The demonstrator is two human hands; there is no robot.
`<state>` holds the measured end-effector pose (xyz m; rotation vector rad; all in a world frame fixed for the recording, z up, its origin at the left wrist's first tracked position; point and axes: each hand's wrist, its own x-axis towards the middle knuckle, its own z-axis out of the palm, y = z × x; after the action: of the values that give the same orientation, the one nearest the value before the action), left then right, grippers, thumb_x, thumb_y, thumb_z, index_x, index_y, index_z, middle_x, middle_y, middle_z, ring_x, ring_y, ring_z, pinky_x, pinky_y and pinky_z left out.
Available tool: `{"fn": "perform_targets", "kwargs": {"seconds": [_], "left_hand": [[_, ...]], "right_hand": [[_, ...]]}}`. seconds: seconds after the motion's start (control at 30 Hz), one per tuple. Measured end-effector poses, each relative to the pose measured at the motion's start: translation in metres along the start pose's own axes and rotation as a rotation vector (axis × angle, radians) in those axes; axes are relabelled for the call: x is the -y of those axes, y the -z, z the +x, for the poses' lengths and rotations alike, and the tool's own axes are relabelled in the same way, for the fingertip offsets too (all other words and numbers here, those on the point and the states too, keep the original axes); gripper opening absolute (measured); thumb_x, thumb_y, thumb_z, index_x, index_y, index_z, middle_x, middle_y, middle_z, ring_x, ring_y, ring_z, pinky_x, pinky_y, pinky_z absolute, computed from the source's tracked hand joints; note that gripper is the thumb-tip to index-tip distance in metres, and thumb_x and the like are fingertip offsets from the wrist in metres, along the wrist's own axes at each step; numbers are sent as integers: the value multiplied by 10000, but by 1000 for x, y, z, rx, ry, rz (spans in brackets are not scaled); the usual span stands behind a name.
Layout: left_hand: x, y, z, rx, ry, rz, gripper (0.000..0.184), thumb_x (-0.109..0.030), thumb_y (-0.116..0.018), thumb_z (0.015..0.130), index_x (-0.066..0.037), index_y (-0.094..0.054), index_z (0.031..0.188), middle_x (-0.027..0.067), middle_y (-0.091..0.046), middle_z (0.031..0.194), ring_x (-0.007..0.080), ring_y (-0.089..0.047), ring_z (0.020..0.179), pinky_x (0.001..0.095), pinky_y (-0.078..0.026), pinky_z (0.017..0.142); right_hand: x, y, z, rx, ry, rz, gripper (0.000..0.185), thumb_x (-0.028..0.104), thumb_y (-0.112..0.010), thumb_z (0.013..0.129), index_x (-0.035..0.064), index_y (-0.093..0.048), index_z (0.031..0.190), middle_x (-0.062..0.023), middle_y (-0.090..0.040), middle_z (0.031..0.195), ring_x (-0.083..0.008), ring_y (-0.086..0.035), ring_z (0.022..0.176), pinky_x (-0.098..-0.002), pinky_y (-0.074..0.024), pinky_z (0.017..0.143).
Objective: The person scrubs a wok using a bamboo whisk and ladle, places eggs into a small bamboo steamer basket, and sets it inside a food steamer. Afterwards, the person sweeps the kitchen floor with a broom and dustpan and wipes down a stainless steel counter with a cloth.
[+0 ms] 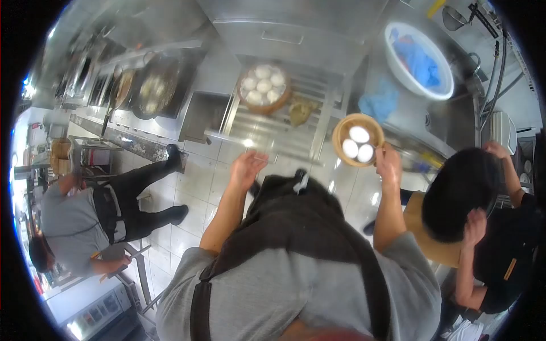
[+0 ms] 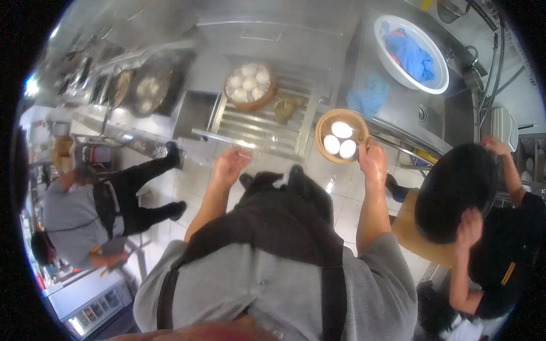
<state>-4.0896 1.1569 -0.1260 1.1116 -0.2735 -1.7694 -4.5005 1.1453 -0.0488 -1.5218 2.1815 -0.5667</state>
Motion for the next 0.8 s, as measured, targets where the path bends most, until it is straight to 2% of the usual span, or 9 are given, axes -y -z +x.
{"fn": "perform_targets", "kwargs": {"seconds": [0.07, 0.27, 0.4, 0.5, 0.6, 0.67, 0.7, 0.77, 0.8], "left_hand": [[4, -4, -9, -88, -36, -65, 224, -165, -479, 902, 35, -492, 1003, 177, -578, 946, 356, -593, 952, 441, -511, 803], [10, -17, -29, -279, -22, 3, 137, -118, -487, 885, 12, -480, 927, 125, -532, 822, 350, -603, 866, 451, -530, 744], [-1, -35, -40, -311, -16, -15, 119, -106, -485, 879, -3, -472, 935, 123, -528, 825, 346, -602, 852, 445, -535, 722], [-4, -38, -29, -285, -23, -49, 126, -102, -482, 879, -8, -462, 960, 130, -530, 837, 351, -602, 837, 436, -542, 705], [-2, -35, -29, -305, -30, -28, 139, -105, -492, 880, -12, -458, 977, 136, -530, 837, 349, -604, 834, 427, -547, 692], [-6, -44, -33, -352, -21, -22, 142, -104, -497, 878, -7, -455, 973, 151, -539, 847, 344, -610, 824, 423, -548, 686], [-5, -42, -33, -355, -24, -15, 142, -104, -497, 878, -7, -455, 973, 151, -539, 847, 344, -610, 824, 423, -548, 686], [-4, -37, -33, -317, -3, -55, 169, -106, -495, 880, 0, -452, 1004, 176, -561, 894, 339, -614, 814, 421, -548, 679], [-6, -38, -34, -317, -11, -47, 169, -106, -495, 880, 0, -452, 1004, 176, -561, 894, 339, -614, 814, 421, -548, 679]], "right_hand": [[2, -2, 7, -2, -10, 15, 306, 258, -460, 848, -9, -599, 907, -210, -604, 650, -398, -596, 673, -467, -463, 656], [19, 16, 33, 118, -122, 125, 353, 276, -443, 853, -22, -600, 958, -146, -589, 547, -265, -596, 482, -393, -483, 587], [27, 20, 67, 153, -128, 145, 361, 286, -447, 854, -21, -600, 966, -153, -588, 547, -275, -593, 482, -392, -487, 582], [39, 12, 98, 134, -42, 121, 359, 300, -452, 854, -6, -607, 961, -147, -589, 552, -280, -590, 480, -396, -489, 594], [65, -8, 119, 189, -43, 158, 346, 274, -458, 860, -37, -600, 912, -148, -607, 590, -234, -587, 455, -367, -492, 519], [65, -40, 144, 88, 121, -23, 378, 304, -465, 857, -42, -614, 892, -158, -620, 623, -288, -618, 535, -395, -503, 613], [78, -43, 150, 90, 119, -16, 378, 304, -465, 857, -42, -614, 892, -158, -620, 623, -288, -618, 535, -395, -503, 613], [110, -45, 158, 98, 84, -22, 345, 303, -474, 845, 14, -662, 868, -228, -638, 795, -350, -617, 891, -461, -476, 803], [108, -63, 171, 94, 86, -11, 345, 303, -474, 845, 14, -662, 868, -228, -638, 795, -350, -617, 891, -461, -476, 803]]}}
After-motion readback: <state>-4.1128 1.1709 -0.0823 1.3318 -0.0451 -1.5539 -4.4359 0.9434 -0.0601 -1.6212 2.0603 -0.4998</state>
